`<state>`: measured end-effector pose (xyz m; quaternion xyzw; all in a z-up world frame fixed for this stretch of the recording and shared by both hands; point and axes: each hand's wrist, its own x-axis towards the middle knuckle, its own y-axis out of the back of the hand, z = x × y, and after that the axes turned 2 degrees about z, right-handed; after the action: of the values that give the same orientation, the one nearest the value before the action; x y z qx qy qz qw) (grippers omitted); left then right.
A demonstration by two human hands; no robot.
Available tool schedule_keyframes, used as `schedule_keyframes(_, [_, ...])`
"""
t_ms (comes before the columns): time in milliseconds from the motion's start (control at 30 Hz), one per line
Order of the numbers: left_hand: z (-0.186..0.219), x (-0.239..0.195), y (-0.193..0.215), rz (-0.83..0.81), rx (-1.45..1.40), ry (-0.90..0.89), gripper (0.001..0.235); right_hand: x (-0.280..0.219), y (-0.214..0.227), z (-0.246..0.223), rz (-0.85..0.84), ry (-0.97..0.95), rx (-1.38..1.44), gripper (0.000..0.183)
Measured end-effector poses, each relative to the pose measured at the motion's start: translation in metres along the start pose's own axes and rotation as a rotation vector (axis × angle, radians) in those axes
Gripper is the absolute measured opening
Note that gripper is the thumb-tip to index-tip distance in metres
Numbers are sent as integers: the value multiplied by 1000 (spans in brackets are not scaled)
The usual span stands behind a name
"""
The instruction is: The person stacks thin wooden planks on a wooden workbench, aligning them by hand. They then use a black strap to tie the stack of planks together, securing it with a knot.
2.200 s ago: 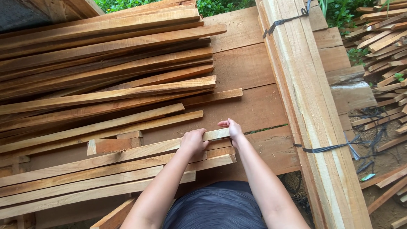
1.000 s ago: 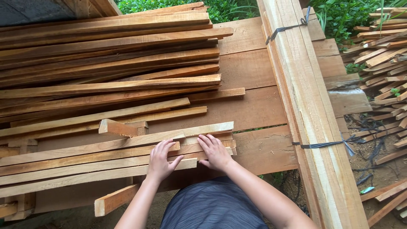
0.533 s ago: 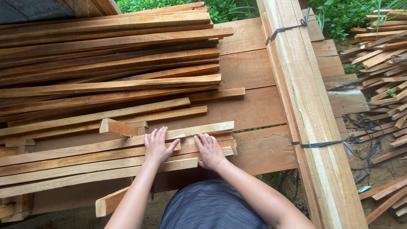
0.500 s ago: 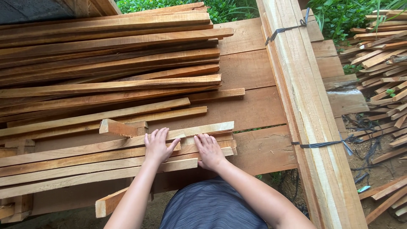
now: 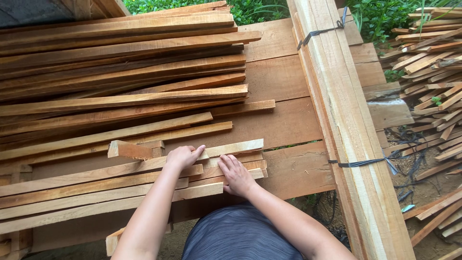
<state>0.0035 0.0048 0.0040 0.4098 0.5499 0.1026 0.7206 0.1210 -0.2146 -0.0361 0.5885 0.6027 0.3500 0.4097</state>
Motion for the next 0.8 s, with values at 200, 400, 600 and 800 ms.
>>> schedule_keyframes(200, [1,2,-1,-5,-16,18,79,3,8,-6,-49,-23,-4,100])
schedule_keyframes(400, [0,-1,-1,-2,-16,21,79,8,13,-5,-100,-37,44,92])
schedule_keyframes(600, [0,1,-3,-7,-45,28,77,10,13,-2,-134,-8,-8,90])
schedule_keyframes(800, [3,1,0,-19,-42,52,77,10,-7,11,-97,52,-52,105])
